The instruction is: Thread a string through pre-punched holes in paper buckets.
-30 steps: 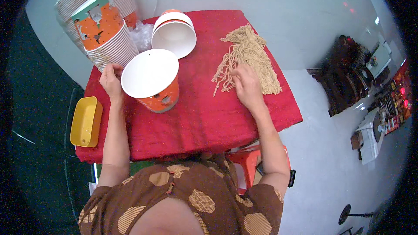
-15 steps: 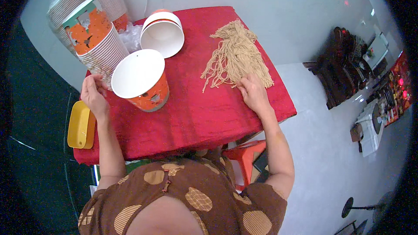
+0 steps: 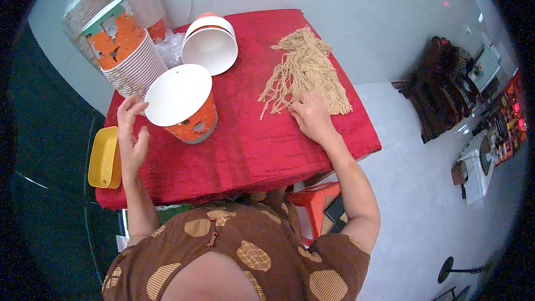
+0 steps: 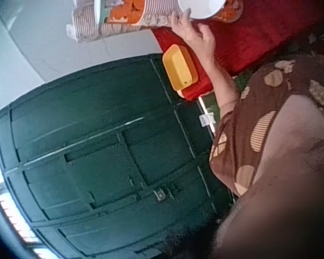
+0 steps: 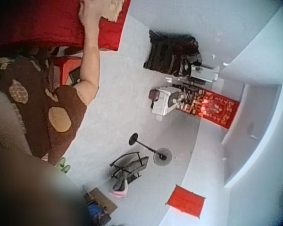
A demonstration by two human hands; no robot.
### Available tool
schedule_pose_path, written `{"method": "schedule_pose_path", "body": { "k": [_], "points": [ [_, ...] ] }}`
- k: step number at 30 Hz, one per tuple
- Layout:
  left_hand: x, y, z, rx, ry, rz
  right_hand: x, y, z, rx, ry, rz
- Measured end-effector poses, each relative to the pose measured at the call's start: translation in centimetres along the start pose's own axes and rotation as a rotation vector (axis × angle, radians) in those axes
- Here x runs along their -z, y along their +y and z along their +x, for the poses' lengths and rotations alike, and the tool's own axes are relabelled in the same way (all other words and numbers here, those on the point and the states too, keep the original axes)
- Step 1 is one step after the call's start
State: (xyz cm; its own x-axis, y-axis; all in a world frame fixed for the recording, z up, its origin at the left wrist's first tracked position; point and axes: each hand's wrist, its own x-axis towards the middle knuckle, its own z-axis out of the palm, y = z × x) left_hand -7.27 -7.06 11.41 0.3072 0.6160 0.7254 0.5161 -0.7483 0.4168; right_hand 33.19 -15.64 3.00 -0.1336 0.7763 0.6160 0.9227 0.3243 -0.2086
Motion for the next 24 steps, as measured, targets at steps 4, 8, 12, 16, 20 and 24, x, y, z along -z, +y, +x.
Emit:
{"method": "schedule_pose_path", "body": {
  "k": [4, 8, 12, 16, 20, 24],
  "points": [
    [0.0, 0.5, -0.3, -0.001, -0.099, 0.042, -1.0, 0.1, 0.5, -0.008, -0.062, -0.040],
    [-0.5, 0.2, -0.6, 0.013, -0.109, 0.046, -1.2, 0.1, 1.4, -0.028, -0.071, -0.065],
    [-0.7, 0.4, -0.8, 0.008, -0.116, 0.032, -1.5, 0.5, 2.1, -0.002, -0.116, -0.117],
    [-0.9, 0.4, -0.8, -0.004, -0.112, 0.013, -1.6, 0.8, 2.3, 0.011, -0.161, -0.090],
    [-0.9, 0.4, -0.6, 0.021, -0.117, 0.000, -1.8, 1.0, 2.4, 0.002, -0.148, -0.078],
    [-1.1, 0.5, -0.4, -0.008, -0.134, 0.015, -2.1, 1.1, 2.2, -0.015, -0.128, -0.063]
  ]
}}
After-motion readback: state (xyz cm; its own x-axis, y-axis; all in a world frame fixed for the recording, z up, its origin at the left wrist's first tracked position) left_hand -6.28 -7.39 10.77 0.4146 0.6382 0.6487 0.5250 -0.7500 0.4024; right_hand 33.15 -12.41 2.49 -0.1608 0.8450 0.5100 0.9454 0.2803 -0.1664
